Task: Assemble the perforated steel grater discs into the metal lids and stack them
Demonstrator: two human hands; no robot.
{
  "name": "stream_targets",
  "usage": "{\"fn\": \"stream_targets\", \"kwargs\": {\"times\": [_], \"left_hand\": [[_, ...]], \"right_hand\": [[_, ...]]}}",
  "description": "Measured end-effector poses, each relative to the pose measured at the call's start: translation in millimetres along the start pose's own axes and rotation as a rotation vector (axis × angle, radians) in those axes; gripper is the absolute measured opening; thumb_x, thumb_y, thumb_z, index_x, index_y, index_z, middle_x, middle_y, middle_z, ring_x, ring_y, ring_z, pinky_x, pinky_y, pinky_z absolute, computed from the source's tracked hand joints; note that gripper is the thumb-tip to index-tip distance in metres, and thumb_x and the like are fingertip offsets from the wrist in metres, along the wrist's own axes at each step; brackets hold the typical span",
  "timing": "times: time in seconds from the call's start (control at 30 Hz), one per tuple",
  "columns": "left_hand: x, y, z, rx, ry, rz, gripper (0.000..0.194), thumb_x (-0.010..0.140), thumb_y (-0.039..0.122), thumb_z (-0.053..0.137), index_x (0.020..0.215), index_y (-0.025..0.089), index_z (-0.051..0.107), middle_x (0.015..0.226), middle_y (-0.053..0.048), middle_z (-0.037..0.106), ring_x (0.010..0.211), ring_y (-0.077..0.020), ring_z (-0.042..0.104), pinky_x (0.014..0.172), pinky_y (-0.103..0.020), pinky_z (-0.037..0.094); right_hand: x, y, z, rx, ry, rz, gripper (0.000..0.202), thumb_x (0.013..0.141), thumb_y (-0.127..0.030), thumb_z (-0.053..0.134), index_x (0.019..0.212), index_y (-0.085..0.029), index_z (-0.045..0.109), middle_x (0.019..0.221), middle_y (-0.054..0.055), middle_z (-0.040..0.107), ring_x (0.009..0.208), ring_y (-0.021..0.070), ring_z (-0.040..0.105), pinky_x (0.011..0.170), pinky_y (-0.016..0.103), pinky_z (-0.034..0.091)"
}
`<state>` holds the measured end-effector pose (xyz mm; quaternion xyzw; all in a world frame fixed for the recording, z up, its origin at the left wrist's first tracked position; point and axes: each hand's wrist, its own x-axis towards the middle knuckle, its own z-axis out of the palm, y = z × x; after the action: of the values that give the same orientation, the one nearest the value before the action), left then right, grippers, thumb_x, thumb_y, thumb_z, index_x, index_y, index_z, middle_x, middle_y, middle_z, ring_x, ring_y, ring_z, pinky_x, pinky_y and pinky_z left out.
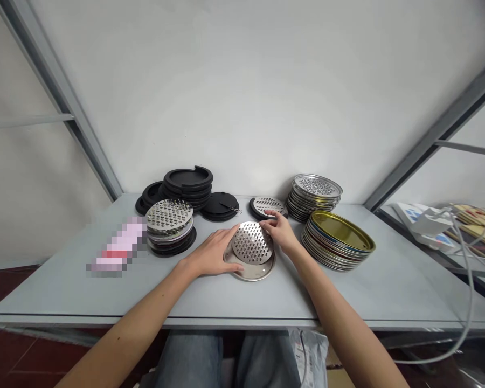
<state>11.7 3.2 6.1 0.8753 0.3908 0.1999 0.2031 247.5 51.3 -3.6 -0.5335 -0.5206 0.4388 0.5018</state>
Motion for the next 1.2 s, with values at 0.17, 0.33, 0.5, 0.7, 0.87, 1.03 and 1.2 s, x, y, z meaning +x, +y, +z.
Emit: {"fn": "stream_targets", "kwargs": {"times": [0.17, 0.33, 0.5, 0.7, 0.87, 1.03, 1.2], "left_hand": [[-0.4, -1.6, 0.7, -0.011, 0.008, -0.004, 0.109, 0.065, 0.056, 0.074, 0.150, 0.024, 0.014, 0.147, -0.013, 0.036, 0.133, -0.0347, 0.035, 0.107, -0.047, 0.033], [-0.5, -3.8, 2.8, 0.006, 0.061, 0.001, 0.109, 0.067, 0.053, 0.073, 0.150, 0.023, 0.009, 0.153, -0.012, 0.025, 0.138, -0.0334, 0.027, 0.112, -0.047, 0.027], [0.3, -5.2, 5.3, 0.032, 0.120, -0.023, 0.111, 0.069, 0.053, 0.072, 0.150, 0.022, 0.003, 0.156, -0.012, 0.013, 0.142, -0.0319, 0.017, 0.115, -0.047, 0.023], [1.3, -5.2, 7.1, 0.051, 0.149, -0.014, 0.115, 0.067, 0.053, 0.074, 0.150, 0.021, 0.002, 0.156, -0.012, 0.013, 0.143, -0.0306, 0.016, 0.116, -0.046, 0.022], [1.0, -5.3, 7.7, 0.048, 0.158, -0.032, 0.115, 0.066, 0.055, 0.074, 0.150, 0.021, 0.003, 0.156, -0.014, 0.011, 0.143, -0.0317, 0.014, 0.115, -0.048, 0.022], [1.0, -4.2, 7.2, 0.050, 0.201, -0.034, 0.112, 0.067, 0.054, 0.074, 0.150, 0.024, 0.005, 0.157, -0.012, 0.009, 0.143, -0.0322, 0.014, 0.115, -0.048, 0.022], [1.0, -2.6, 6.1, 0.068, 0.192, 0.023, 0.114, 0.063, 0.054, 0.076, 0.150, 0.022, 0.008, 0.157, -0.012, 0.011, 0.143, -0.0313, 0.013, 0.116, -0.047, 0.022]], "right_hand": [[-1.4, -5.9, 0.1, 0.108, 0.013, 0.039, 0.051, 0.061, -0.029, 0.072, 0.107, -0.017, 0.052, 0.070, 0.000, 0.067, 0.057, 0.0127, 0.057, 0.052, 0.024, 0.043], [-2.8, -11.1, -1.0, 0.224, 0.039, 0.098, 0.049, 0.061, -0.028, 0.074, 0.105, -0.019, 0.055, 0.072, -0.001, 0.065, 0.060, 0.0124, 0.058, 0.053, 0.023, 0.045], [-5.3, -14.5, 0.3, 0.300, -0.015, 0.144, 0.045, 0.063, -0.026, 0.074, 0.104, -0.019, 0.055, 0.076, 0.001, 0.066, 0.067, 0.0139, 0.061, 0.061, 0.026, 0.049], [-10.7, -17.0, 8.1, 0.396, -0.162, 0.134, 0.046, 0.063, -0.023, 0.075, 0.105, -0.020, 0.057, 0.083, 0.002, 0.067, 0.072, 0.0136, 0.062, 0.064, 0.026, 0.050], [-13.4, -18.3, 9.6, 0.391, -0.236, 0.117, 0.049, 0.060, -0.024, 0.077, 0.105, -0.021, 0.059, 0.090, 0.003, 0.065, 0.077, 0.0143, 0.061, 0.064, 0.026, 0.051], [-14.5, -18.5, 9.3, 0.476, -0.331, 0.101, 0.047, 0.063, -0.023, 0.079, 0.105, -0.021, 0.060, 0.088, 0.001, 0.064, 0.078, 0.0131, 0.061, 0.068, 0.027, 0.052], [-15.9, -18.8, 9.9, 0.504, -0.392, 0.092, 0.042, 0.064, -0.022, 0.080, 0.102, -0.021, 0.063, 0.088, 0.001, 0.065, 0.076, 0.0124, 0.061, 0.068, 0.026, 0.052]]}}
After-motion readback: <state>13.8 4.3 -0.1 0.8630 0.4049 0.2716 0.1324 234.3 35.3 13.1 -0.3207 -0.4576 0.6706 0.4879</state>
